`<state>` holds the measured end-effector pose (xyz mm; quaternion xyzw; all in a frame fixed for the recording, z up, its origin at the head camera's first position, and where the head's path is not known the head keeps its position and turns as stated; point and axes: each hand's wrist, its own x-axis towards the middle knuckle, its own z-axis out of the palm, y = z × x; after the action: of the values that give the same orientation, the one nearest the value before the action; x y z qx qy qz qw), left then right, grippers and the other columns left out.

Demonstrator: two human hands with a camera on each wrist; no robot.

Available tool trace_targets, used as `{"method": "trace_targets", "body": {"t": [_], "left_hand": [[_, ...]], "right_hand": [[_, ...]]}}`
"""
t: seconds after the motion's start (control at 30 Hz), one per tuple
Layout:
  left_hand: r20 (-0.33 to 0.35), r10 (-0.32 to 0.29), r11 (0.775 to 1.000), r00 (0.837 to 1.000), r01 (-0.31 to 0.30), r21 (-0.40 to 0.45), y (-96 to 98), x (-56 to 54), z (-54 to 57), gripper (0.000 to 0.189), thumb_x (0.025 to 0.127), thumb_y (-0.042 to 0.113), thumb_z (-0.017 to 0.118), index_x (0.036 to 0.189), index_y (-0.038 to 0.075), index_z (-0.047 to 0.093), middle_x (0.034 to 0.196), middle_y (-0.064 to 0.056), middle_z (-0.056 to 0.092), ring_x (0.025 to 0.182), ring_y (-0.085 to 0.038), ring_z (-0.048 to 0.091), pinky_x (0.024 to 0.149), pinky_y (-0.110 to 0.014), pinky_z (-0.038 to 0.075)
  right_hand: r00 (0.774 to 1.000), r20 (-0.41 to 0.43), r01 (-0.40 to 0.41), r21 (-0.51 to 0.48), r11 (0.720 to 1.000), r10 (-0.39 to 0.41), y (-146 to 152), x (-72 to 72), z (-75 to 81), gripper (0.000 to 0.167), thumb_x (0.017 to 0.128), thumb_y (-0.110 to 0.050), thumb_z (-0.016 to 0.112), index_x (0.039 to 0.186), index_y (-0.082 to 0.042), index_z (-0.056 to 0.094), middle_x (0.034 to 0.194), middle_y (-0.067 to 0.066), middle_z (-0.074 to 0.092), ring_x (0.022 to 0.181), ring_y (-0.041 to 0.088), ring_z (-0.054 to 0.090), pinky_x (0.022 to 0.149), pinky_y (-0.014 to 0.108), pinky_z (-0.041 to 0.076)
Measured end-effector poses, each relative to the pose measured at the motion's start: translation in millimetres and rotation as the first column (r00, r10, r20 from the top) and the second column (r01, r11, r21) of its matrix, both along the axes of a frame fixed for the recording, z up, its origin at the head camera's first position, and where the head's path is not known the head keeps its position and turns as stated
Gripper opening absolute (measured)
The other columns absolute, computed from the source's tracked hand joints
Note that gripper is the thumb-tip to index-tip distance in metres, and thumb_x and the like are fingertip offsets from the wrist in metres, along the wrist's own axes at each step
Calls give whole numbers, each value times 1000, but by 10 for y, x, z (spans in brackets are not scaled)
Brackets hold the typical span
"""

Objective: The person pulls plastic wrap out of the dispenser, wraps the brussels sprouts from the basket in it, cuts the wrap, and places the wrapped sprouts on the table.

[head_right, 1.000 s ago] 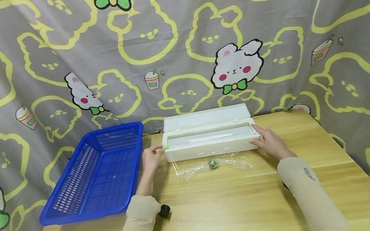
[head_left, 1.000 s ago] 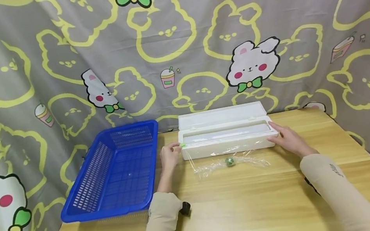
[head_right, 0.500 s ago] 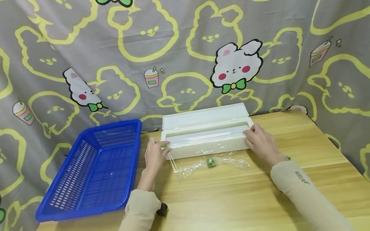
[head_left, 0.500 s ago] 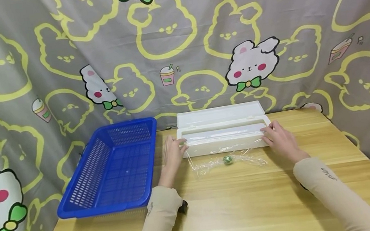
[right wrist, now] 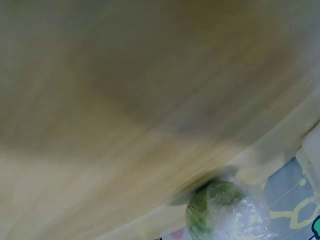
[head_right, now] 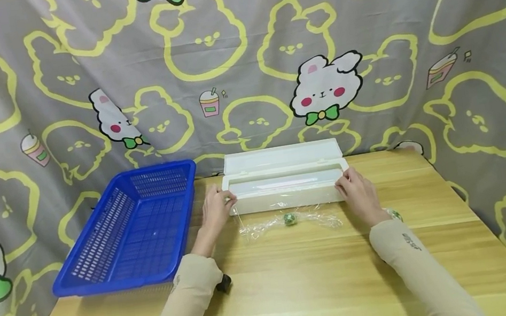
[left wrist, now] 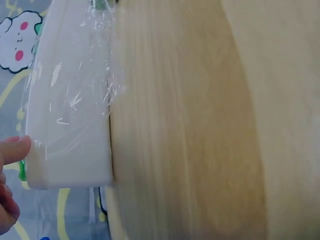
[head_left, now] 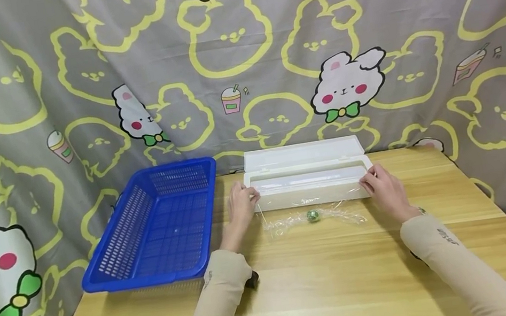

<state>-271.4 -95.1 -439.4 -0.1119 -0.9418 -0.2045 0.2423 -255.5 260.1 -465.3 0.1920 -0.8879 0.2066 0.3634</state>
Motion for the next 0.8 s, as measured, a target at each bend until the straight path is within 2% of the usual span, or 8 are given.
{"method": "trace_targets", "body": {"t": [0.17,0.3,0.37,0.47,0.53,0.6,0.67,0.8], "left_hand": [[92,-49,995,995,41,94,-22,102,78,5,73,11,74,76,9,71,83,-6,49,84,-23,47,73,-36,42],[202,-130,981,971,96,168,-60,210,122,3,76,10,71,77,7,70,91,-8,59,91,-26,50,81,-39,40],[260,-193,968,946,141,207,-86,261,133,2,77,7,70,76,6,68,90,-7,63,84,-25,53,77,-37,42],[336,-298,940,894,213,267,-128,317,140,3,78,4,67,75,4,66,84,-8,65,72,-19,53,68,-30,44],[372,-361,919,855,259,296,-155,339,137,5,80,4,65,75,3,65,78,-6,64,67,-13,51,63,-25,43],[391,-405,903,826,293,315,-176,354,129,6,81,5,63,75,2,63,74,-4,62,68,-9,50,64,-23,42],[399,-435,890,807,316,330,-191,363,112,8,82,5,63,74,2,62,71,-3,61,67,-8,49,66,-22,42],[415,-463,869,783,310,385,-193,373,61,6,82,2,61,76,0,60,69,-6,61,66,-13,54,65,-23,42]], "right_hand": [[998,29,-60,-30,998,61,7,45,20,11,72,1,72,77,-5,64,88,10,52,77,26,50,55,39,39],[986,72,-144,-50,988,147,25,109,66,14,69,4,73,76,-5,65,93,10,60,85,26,48,66,33,37],[979,91,-182,-38,983,184,38,138,83,16,68,6,73,76,-6,66,96,12,64,87,26,49,69,32,36],[962,149,-225,-41,974,228,54,178,109,15,70,5,72,78,-6,66,97,13,66,84,23,53,68,28,39],[945,208,-246,-63,967,254,60,203,128,10,74,3,70,79,-4,66,91,12,67,77,16,55,65,26,43],[924,278,-246,-95,964,263,63,226,147,4,78,0,67,80,-3,65,83,10,67,69,9,55,59,24,44],[903,345,-231,-117,966,258,68,241,156,1,82,-2,64,83,-3,65,78,7,66,65,6,54,57,24,46],[843,474,-195,-170,966,253,76,259,165,11,86,-4,59,95,2,60,73,7,65,64,14,57,57,24,44]]}}
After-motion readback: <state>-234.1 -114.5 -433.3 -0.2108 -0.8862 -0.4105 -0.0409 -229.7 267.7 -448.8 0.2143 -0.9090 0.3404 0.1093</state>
